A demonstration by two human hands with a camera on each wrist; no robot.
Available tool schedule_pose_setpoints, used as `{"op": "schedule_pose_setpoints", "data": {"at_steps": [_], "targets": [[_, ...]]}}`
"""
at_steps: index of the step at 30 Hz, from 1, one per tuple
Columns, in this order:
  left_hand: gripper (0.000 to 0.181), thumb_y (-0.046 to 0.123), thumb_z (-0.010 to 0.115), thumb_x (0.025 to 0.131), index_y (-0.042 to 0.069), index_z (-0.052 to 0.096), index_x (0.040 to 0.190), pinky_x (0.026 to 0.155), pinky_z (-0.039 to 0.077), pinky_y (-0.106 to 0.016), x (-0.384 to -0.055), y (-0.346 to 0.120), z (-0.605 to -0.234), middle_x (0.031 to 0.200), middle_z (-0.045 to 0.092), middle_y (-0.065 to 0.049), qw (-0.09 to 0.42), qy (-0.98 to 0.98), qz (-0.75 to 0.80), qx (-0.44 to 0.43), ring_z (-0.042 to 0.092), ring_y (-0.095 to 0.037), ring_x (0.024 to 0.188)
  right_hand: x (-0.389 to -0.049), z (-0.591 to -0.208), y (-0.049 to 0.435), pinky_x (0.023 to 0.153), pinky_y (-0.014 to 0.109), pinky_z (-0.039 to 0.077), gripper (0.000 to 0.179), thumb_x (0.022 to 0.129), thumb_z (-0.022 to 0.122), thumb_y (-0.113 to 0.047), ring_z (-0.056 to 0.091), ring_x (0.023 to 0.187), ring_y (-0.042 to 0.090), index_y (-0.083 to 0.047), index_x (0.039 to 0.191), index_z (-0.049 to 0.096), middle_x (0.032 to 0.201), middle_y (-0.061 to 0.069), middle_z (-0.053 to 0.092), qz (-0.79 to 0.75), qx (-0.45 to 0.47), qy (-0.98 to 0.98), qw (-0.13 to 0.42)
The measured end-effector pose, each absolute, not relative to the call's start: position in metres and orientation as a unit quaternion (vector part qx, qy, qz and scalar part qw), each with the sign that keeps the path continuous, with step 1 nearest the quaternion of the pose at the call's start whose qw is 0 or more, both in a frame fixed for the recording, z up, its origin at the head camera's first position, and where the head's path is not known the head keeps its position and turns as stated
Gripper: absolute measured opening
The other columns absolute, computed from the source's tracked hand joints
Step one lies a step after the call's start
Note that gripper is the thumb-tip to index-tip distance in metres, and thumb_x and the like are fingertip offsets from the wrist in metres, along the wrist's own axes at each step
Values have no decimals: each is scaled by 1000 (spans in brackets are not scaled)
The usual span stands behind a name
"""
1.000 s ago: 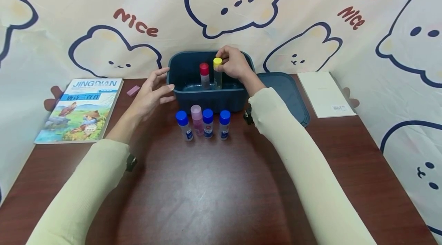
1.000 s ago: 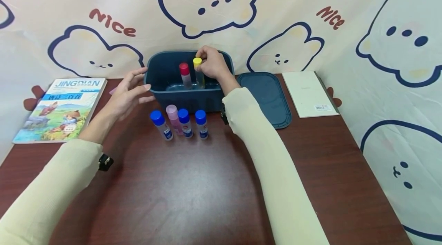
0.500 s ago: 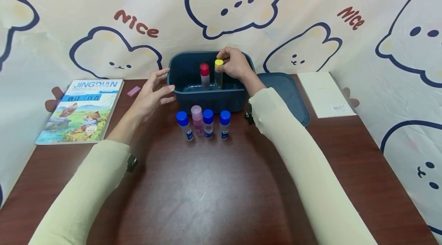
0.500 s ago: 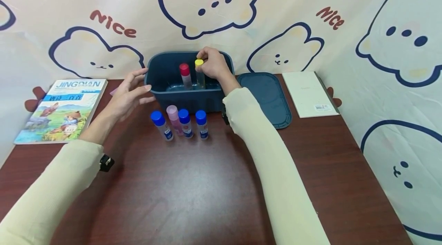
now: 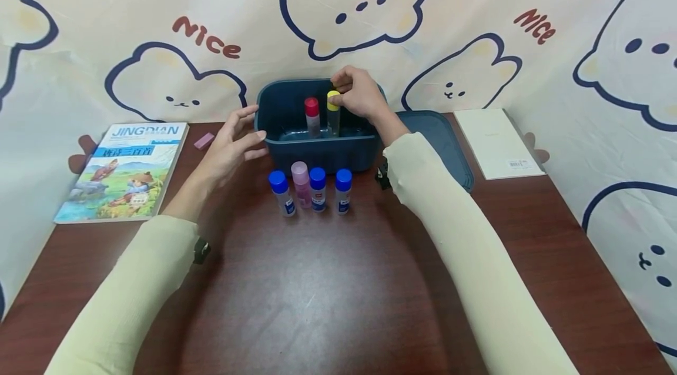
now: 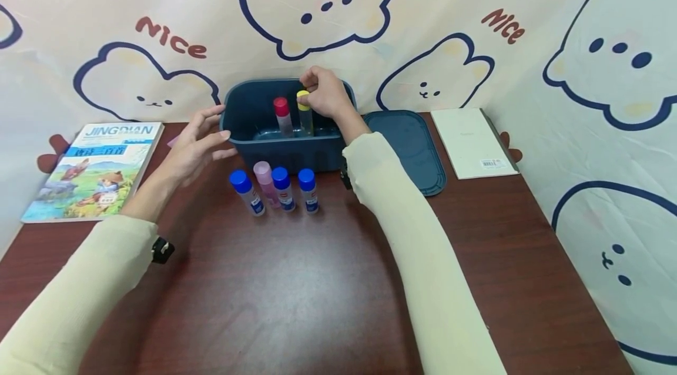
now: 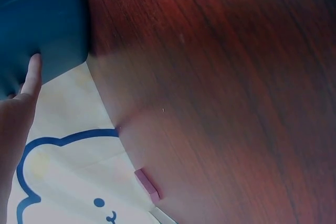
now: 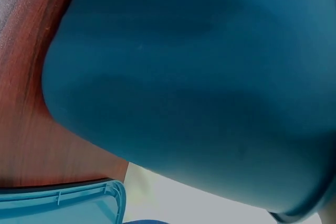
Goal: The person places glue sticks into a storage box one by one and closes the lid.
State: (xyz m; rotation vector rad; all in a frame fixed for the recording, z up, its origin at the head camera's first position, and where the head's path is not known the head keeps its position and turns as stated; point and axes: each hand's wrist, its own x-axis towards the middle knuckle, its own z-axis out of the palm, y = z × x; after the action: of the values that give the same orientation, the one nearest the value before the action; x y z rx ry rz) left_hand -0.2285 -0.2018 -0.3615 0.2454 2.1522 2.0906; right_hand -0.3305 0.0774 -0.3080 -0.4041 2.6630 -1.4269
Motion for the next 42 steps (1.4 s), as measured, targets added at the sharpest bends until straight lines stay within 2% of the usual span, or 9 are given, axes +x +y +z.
{"op": "schedule_pose_setpoints", "data": {"at_steps": [19,33,42], "targets": [[65,17,61,102,18,27,157,103,48,-46,-228,-201,-361,160,30,-12,66,712,695,80,38,-41,141,-312,-289,95,102,31,48,37,96,70,-6,57,118,27,2,130,59,132,16,59,-476,-167,863,19],[66,19,62,102,19,27,157,104,47,-48,-226,-203,-362,160,31,-13,66,712,694,77,37,-41,141,-300,-293,103,102,35,50,36,95,71,-6,59,117,28,3,128,59,131,18,60,-501,-189,844,26],[69,23,65,100,20,27,158,103,48,-47,-228,-202,-362,160,31,-10,67,716,690,77,38,-40,141,-282,-290,109,98,36,52,40,93,73,-7,61,111,26,3,128,58,127,20,61,-532,-218,817,33]]}}
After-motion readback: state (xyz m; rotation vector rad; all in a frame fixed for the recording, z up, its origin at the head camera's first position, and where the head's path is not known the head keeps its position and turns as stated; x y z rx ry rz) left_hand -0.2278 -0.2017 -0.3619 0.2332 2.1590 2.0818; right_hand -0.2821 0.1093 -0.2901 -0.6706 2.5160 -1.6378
